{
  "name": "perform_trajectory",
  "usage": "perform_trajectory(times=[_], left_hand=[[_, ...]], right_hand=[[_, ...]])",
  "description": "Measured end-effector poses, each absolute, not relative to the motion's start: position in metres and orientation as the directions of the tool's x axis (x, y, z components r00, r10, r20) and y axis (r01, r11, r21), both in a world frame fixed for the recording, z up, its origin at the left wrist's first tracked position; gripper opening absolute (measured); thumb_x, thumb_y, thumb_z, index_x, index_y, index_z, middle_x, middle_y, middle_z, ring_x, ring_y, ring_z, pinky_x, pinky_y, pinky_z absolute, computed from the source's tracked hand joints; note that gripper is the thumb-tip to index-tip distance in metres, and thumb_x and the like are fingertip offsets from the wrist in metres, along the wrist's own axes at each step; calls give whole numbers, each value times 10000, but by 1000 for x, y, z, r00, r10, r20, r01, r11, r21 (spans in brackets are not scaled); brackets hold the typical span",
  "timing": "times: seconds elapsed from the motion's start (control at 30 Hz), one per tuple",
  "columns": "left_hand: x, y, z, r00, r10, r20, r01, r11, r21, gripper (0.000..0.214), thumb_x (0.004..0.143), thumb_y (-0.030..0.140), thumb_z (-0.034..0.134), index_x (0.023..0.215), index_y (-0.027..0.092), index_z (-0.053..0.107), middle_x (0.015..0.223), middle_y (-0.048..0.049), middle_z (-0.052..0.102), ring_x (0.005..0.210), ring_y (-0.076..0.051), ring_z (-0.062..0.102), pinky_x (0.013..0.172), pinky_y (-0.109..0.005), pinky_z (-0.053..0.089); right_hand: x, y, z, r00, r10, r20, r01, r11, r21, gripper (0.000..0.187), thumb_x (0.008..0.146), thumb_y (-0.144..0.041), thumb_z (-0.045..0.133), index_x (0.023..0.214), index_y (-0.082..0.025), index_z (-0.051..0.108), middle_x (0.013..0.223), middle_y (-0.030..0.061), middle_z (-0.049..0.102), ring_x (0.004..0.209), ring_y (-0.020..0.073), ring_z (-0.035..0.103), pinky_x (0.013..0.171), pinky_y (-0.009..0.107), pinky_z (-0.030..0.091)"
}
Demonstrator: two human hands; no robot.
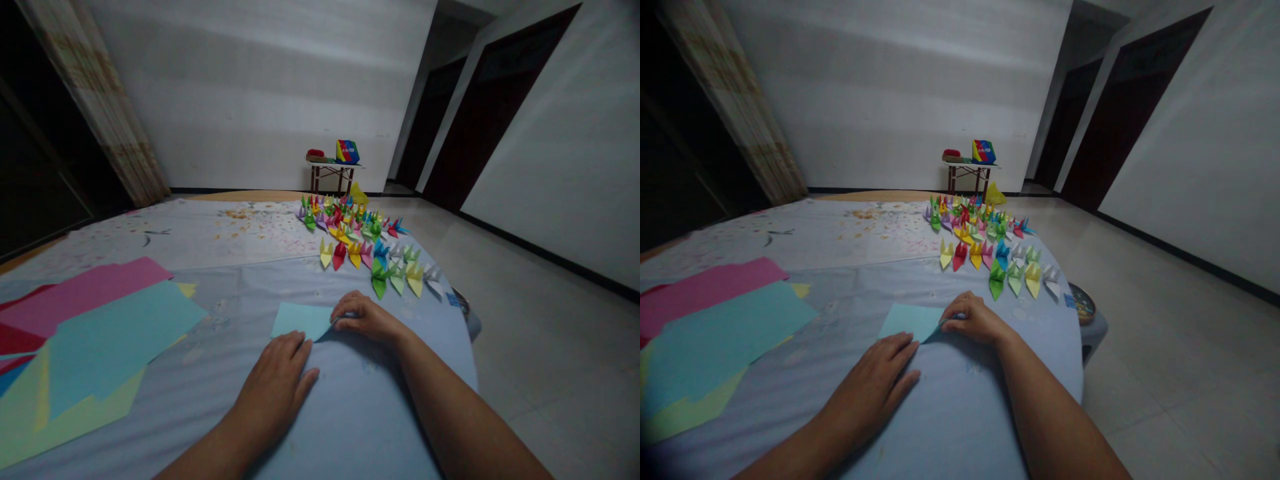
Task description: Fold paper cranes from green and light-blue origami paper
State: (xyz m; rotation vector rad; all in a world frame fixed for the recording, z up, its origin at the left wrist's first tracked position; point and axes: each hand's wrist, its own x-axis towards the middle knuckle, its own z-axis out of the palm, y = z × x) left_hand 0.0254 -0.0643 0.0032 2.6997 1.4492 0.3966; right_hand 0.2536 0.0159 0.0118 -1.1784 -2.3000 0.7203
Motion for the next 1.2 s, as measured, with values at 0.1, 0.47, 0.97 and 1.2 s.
perform_trajectory(times=[0.1, 0.47, 0.97, 1.2], left_hand=[[27, -65, 4, 525, 828, 196, 816, -555, 162, 416, 851, 410, 409, 1177, 180, 528, 1240, -131, 521, 1146, -273, 462, 955, -471, 381], [32, -70, 5, 524, 815, 246, 808, -567, 158, 407, 840, 405, 438, 1135, 146, 545, 1201, -131, 555, 1121, -276, 480, 959, -473, 371], [40, -76, -4, 494, 830, 258, 844, -529, 85, 529, 830, 430, 434, 1297, 184, 393, 1253, -127, 525, 1150, -275, 468, 971, -472, 356], [43, -75, 4, 486, 859, 161, 861, -502, 78, 524, 823, 449, 431, 1250, 149, 469, 1251, -152, 523, 1153, -300, 461, 975, -489, 344]], right_hand=[[247, 15, 11, -440, 887, 144, 643, 422, -639, 221, 727, -419, 620, 778, -217, 693, 824, 23, 663, 922, 189, 533, 838, 303, 343], [226, 19, 5, -263, 953, 151, 770, 301, -562, 246, 714, -453, 616, 764, -220, 679, 761, 1, 650, 851, 182, 513, 802, 318, 289], [221, 21, 2, -266, 950, 164, 810, 312, -496, 270, 729, -465, 595, 792, -214, 672, 764, 22, 644, 852, 191, 494, 781, 326, 278], [219, 20, 2, -271, 948, 165, 819, 317, -479, 258, 730, -456, 596, 785, -216, 671, 750, 22, 645, 842, 191, 494, 782, 327, 275]])
